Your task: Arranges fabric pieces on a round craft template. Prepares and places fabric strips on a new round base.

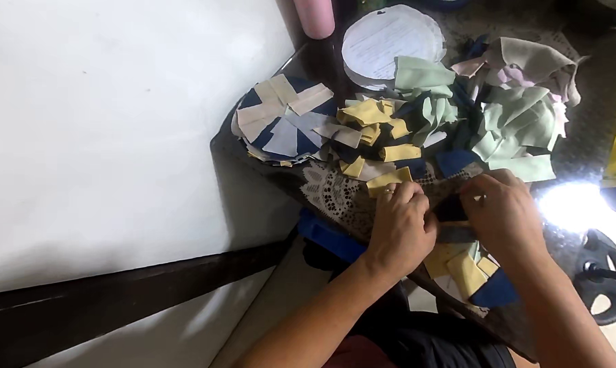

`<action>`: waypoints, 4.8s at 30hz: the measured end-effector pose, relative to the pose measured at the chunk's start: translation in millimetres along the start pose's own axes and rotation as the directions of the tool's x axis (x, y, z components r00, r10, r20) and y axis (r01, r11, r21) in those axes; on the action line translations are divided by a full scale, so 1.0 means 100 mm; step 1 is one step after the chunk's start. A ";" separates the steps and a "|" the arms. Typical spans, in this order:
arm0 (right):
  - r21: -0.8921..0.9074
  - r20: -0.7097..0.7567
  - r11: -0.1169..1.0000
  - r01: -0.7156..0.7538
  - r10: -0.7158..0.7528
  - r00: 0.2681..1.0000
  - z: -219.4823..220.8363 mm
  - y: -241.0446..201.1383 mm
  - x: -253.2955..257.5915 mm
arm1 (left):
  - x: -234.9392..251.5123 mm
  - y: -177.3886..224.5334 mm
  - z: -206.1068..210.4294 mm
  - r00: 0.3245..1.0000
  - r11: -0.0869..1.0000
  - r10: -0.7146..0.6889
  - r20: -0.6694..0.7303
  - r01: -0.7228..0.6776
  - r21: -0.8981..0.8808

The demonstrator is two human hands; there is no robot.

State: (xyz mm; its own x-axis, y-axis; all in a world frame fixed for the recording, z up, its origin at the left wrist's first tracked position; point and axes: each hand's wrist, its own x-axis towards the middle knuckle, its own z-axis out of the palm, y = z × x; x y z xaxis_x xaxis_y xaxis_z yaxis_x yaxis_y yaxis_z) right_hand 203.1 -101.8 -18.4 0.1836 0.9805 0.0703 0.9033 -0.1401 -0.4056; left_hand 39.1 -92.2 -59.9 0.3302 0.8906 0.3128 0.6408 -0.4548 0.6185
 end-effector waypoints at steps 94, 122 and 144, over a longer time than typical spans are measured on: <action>0.897 0.051 0.379 -0.226 0.418 0.907 -0.16 -0.23 -0.04 | 1.08 0.14 -0.63 0.882 0.877 0.011 0.472 0.218 -0.428; 0.695 -0.300 0.717 0.049 0.228 0.926 -0.31 0.24 -1.61 | -0.26 0.79 -0.37 0.811 0.524 0.196 0.552 0.389 -0.757; 0.740 -0.514 0.660 0.128 0.433 0.741 0.12 0.14 -2.54 | -0.95 1.08 -0.07 0.811 0.811 0.397 0.430 -0.090 -0.578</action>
State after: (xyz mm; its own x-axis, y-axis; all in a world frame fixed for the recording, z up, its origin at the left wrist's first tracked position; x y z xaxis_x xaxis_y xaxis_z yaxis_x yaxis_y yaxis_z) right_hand 164.3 -351.5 -53.0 0.7262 0.5947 0.3448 0.3325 0.1352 -0.9334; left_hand 72.5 -226.4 -18.0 0.8201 0.5401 0.1893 0.0888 -0.4468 0.8902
